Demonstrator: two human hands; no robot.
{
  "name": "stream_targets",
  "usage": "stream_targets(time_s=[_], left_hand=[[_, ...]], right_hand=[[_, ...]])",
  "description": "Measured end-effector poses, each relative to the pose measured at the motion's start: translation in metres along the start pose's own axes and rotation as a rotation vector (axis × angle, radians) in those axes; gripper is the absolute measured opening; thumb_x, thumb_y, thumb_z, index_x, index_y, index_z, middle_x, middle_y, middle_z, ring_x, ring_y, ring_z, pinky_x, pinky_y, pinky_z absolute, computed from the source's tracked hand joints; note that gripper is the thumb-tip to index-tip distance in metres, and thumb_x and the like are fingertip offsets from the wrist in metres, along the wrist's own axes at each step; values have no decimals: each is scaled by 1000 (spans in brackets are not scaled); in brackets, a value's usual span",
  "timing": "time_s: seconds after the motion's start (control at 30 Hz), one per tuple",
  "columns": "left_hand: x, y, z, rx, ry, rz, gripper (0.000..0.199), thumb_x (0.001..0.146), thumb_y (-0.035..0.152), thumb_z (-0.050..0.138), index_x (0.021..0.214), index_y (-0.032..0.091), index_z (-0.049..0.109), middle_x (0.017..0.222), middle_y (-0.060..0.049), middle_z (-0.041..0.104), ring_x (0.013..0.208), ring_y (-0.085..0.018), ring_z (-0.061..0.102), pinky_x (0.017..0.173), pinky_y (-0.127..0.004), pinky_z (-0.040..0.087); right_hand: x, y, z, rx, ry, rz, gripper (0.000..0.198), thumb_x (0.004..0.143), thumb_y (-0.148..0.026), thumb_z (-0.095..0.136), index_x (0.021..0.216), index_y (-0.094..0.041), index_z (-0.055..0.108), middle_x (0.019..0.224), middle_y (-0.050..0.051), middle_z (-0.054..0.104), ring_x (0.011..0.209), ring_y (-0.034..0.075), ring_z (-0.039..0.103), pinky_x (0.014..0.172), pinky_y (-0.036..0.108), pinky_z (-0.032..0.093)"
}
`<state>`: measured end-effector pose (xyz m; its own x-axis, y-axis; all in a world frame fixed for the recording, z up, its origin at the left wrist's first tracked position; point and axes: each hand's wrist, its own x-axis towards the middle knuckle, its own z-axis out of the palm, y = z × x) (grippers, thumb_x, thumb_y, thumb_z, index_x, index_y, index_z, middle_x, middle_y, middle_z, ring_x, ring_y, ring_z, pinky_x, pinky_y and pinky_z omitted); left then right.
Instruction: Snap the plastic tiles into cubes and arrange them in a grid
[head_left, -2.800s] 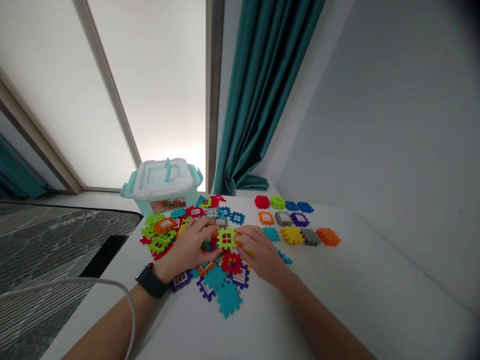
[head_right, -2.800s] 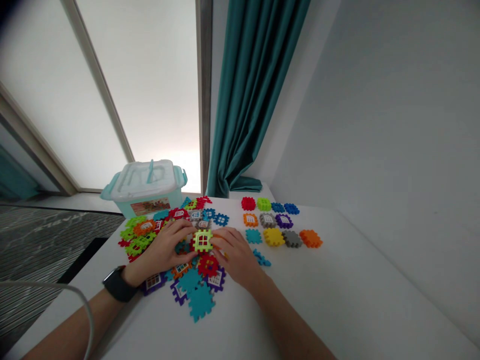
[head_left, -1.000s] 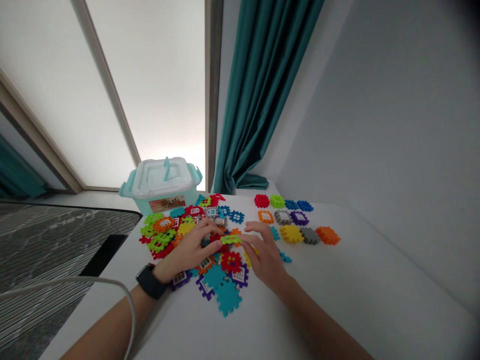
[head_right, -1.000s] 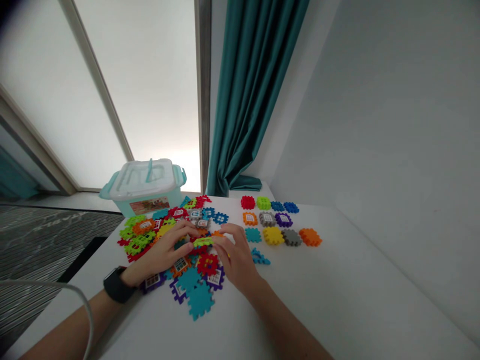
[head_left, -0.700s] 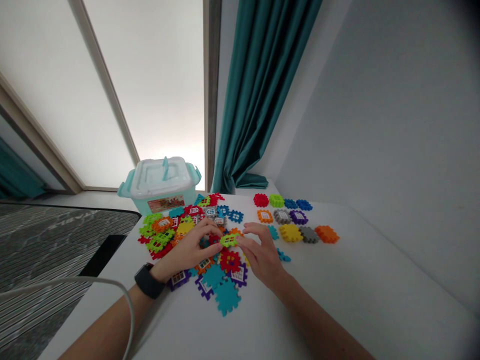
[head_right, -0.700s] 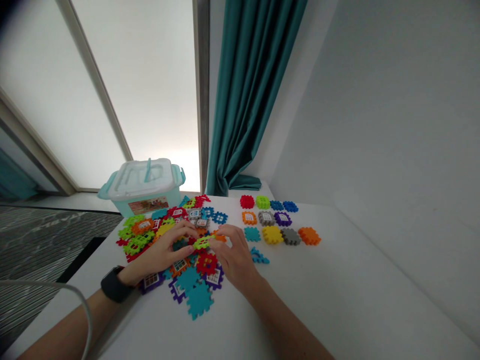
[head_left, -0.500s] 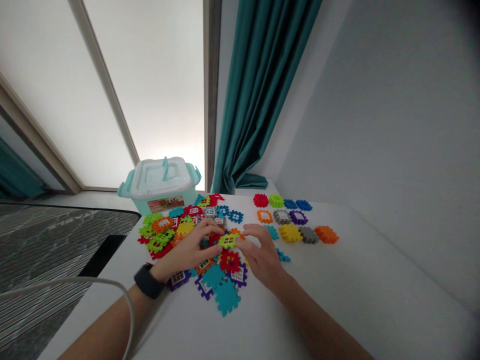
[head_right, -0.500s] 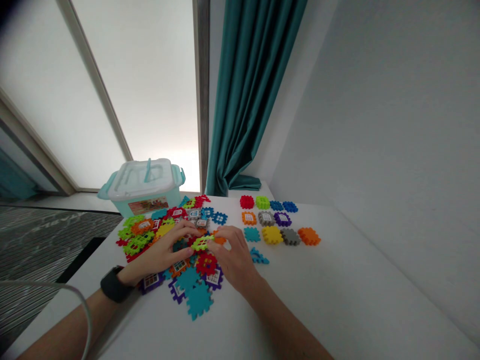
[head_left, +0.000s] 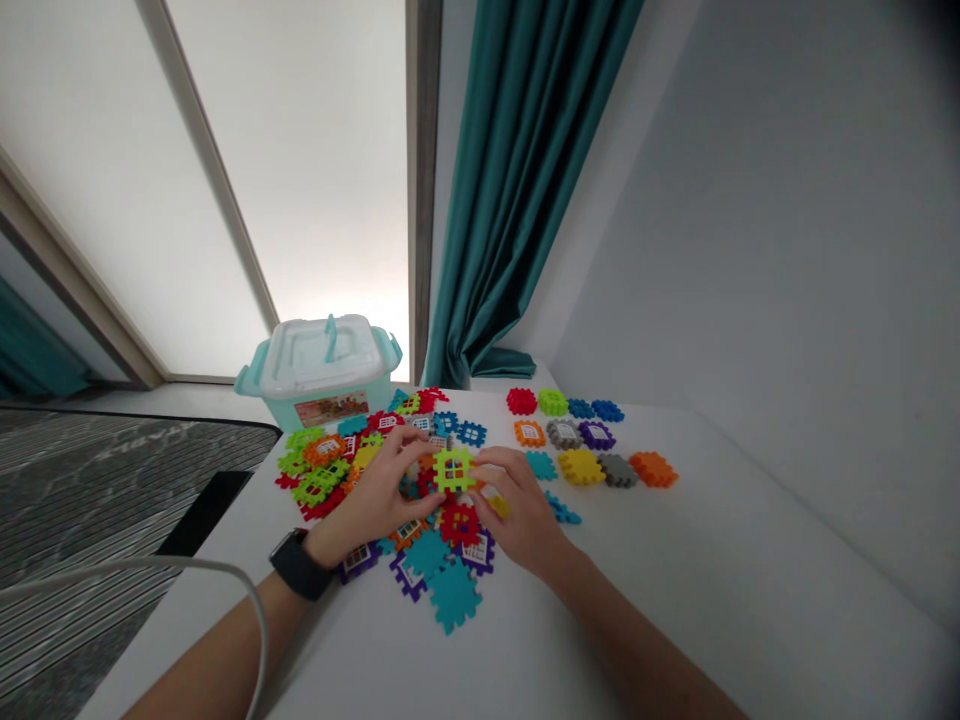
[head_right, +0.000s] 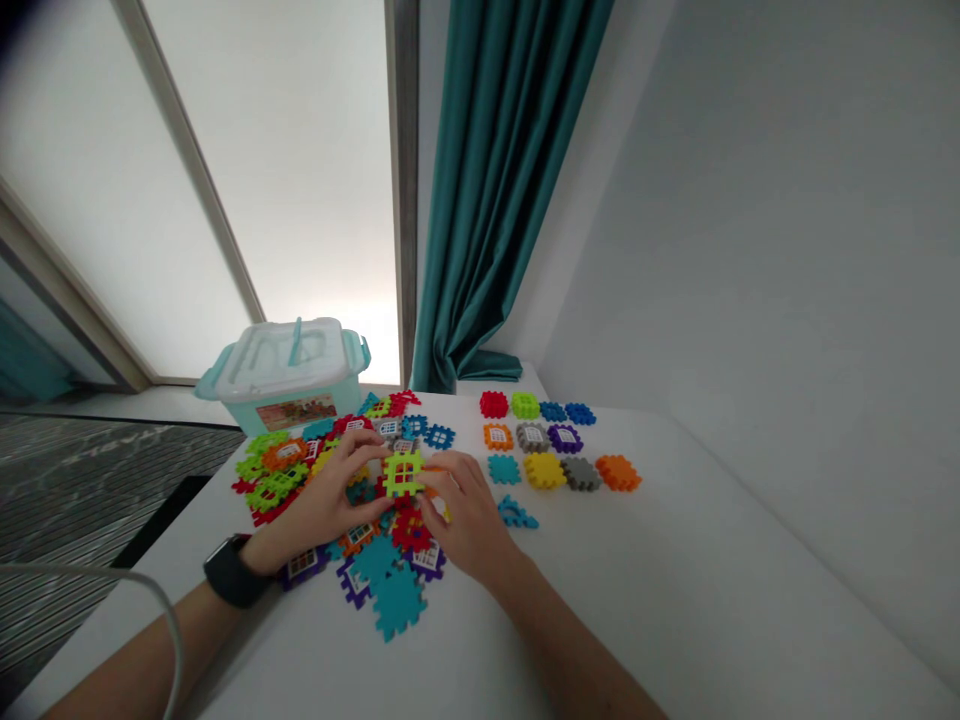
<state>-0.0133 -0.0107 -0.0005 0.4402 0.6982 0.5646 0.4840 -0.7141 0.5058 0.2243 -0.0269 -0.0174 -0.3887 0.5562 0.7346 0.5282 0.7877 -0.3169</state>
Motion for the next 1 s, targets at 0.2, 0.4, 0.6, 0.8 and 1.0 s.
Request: stream_targets(time_s=[0.2,0.4,0.6,0.8,1.0], left_hand=[[-3,-4,2,157,38,56,45,84,29,76,126,24,59,130,-13,53,121,-30,56,101,-47,52],[-3,-1,3,176,16,86,39,84,29,75,120,23,61,129,-13,55,120,-30,57,101,-47,51],[-4,-1,5,166,5,77,39,83,31,75,119,22,61,128,-13,57,118,-30,59,100,-47,52],[-2,0,5,172,8,89,38,82,30,75,117,22,61,127,-13,57,117,-30,58,100,-46,51],[0,0,8,179,-7,91,41,83,31,76,119,21,58,125,-12,58,117,-29,58,97,-44,51]], right_hand=[[-2,1,4,-21,-92,118,64,94,-32,62,152,-25,36,140,15,54,131,32,52,109,55,48],[-3,5,6,-43,-110,115,62,95,-33,63,151,-25,39,136,15,56,128,32,54,107,56,50],[-3,5,5,-51,-120,95,67,95,-32,64,155,-27,35,134,15,57,125,33,56,104,55,53],[-1,1,2,-6,-137,91,64,97,-32,61,155,-28,34,135,14,58,125,31,56,105,54,52],[2,4,-2,4,-151,87,51,97,-34,62,144,-25,45,134,14,61,125,30,56,105,53,51]])
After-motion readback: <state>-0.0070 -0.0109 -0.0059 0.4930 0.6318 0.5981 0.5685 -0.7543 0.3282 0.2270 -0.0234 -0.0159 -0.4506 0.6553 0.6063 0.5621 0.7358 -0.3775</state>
